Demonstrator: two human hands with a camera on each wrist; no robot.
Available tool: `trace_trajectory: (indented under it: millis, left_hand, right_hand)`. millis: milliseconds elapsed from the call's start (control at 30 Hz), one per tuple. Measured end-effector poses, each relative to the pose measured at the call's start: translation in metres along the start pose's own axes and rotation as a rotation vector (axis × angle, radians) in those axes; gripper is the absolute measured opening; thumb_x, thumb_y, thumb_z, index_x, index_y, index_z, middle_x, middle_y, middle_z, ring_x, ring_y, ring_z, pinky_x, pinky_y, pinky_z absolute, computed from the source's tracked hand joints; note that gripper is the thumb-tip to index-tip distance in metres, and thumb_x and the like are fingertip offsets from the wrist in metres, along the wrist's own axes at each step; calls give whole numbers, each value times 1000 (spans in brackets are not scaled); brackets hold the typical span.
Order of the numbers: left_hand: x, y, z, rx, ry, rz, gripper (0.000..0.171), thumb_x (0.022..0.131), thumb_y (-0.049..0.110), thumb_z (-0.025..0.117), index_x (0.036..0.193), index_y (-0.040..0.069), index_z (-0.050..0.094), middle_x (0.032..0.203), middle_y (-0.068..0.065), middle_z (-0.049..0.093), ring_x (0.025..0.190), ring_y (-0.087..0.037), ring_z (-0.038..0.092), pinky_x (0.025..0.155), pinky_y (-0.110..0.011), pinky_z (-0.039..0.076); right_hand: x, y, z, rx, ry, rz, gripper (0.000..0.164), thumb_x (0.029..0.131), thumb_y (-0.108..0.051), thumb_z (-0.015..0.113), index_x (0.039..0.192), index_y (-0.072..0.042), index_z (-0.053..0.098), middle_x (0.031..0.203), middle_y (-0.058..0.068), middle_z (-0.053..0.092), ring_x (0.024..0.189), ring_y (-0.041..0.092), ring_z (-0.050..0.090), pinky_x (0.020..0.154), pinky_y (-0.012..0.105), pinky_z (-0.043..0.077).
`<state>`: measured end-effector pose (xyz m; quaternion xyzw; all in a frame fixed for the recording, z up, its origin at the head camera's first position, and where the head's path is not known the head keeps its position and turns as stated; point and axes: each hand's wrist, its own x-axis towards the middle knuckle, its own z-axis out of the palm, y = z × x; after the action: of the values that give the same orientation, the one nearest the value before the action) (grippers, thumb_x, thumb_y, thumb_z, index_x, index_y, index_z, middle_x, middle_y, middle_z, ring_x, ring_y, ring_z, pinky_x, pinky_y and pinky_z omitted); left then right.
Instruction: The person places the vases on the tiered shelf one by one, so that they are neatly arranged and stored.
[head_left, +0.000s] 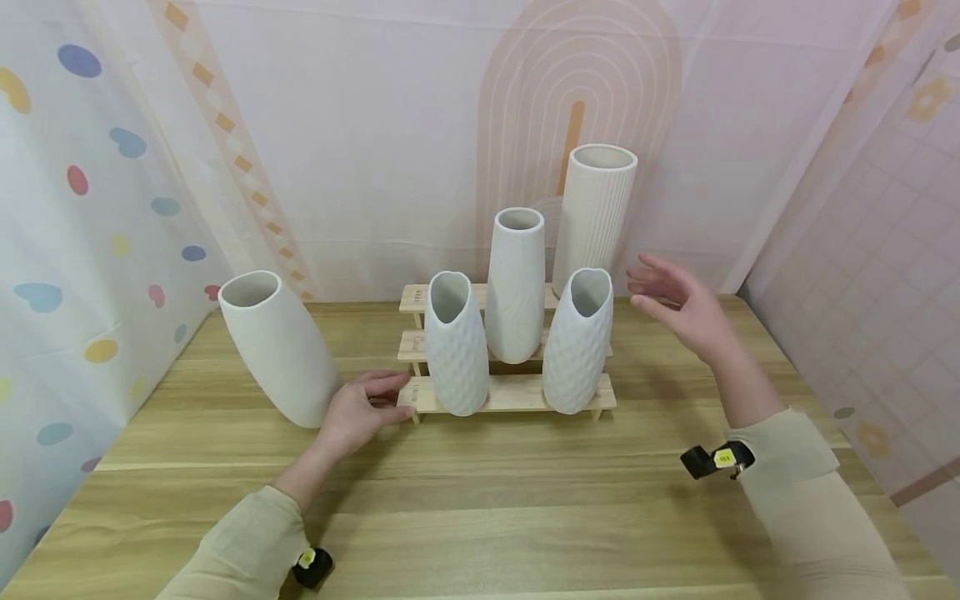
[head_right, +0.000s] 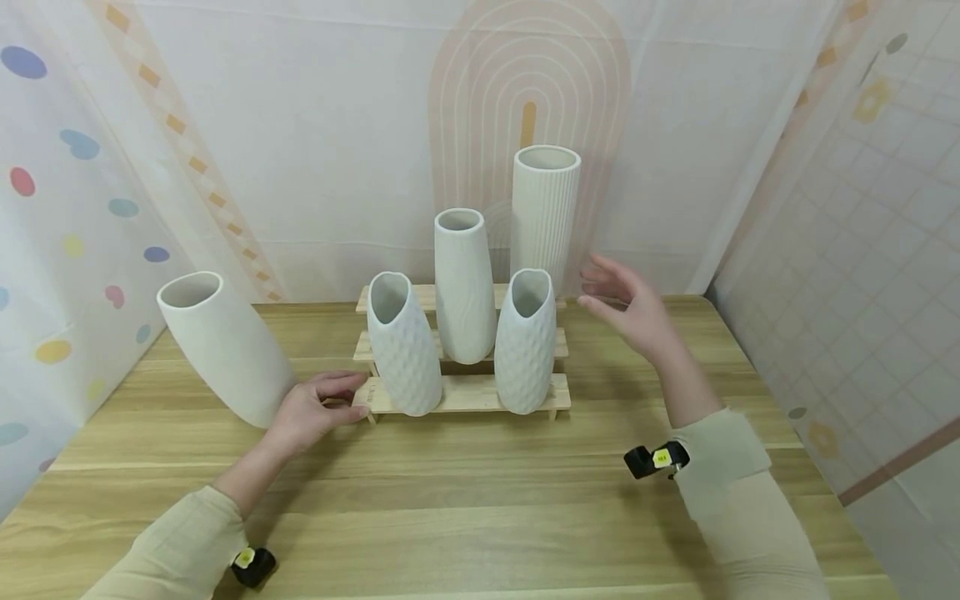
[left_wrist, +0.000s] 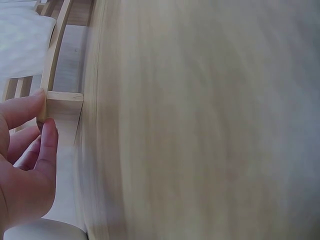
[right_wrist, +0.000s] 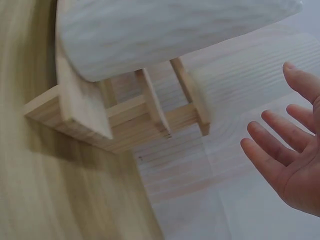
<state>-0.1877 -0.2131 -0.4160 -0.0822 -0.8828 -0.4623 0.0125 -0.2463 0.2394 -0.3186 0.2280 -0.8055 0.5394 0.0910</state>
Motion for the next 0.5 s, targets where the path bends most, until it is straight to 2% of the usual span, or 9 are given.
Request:
trace_trajectory:
  millis: [167,300,367,400,500]
  left_hand:
    - [0,0,0,-5,0,1,50,82,10,81,128,-3,65,135,-18,56,105,-28,62,86,-31,55]
    - [-1,0,1,-7,4,6,50,82,8,81,127,-4,64,135,-18,56,105,-28,61,87,-34,55]
    - [-1,0,1,-7,6,9,50,82,8,81,127,-4,64,134,-18,56,105,-28,61,87,-35,55]
    - [-1,1,1,-10,5,9,50,82,7,81,127,-4,64,134,-18,56,105,-29,61,87,-35,55]
    - [-2,1,2,-8,4,18,49,82,7,80,128,-4,64,134,-18,56,105,-29,61,87,-35,55]
  right_hand:
    - [-20,14,5,0,3,38,58,97,-3,62,150,1,38,138,27,52,109,2,58,92,14,46]
    - [-36,25,12,33,11,37,57,95,1,63,147,5,40,128,6,63,108,4,60,90,15,48]
    - [-43,30,15,56,8,40,56,94,3,63,145,8,40,123,-6,63,108,5,60,89,16,50]
    - [-47,33,16,64,6,43,55,94,4,63,144,9,40,122,-8,62,108,6,61,88,16,50]
    - [-56,38,20,73,-9,66,55,94,3,63,144,9,40,129,10,62,108,4,60,88,16,50]
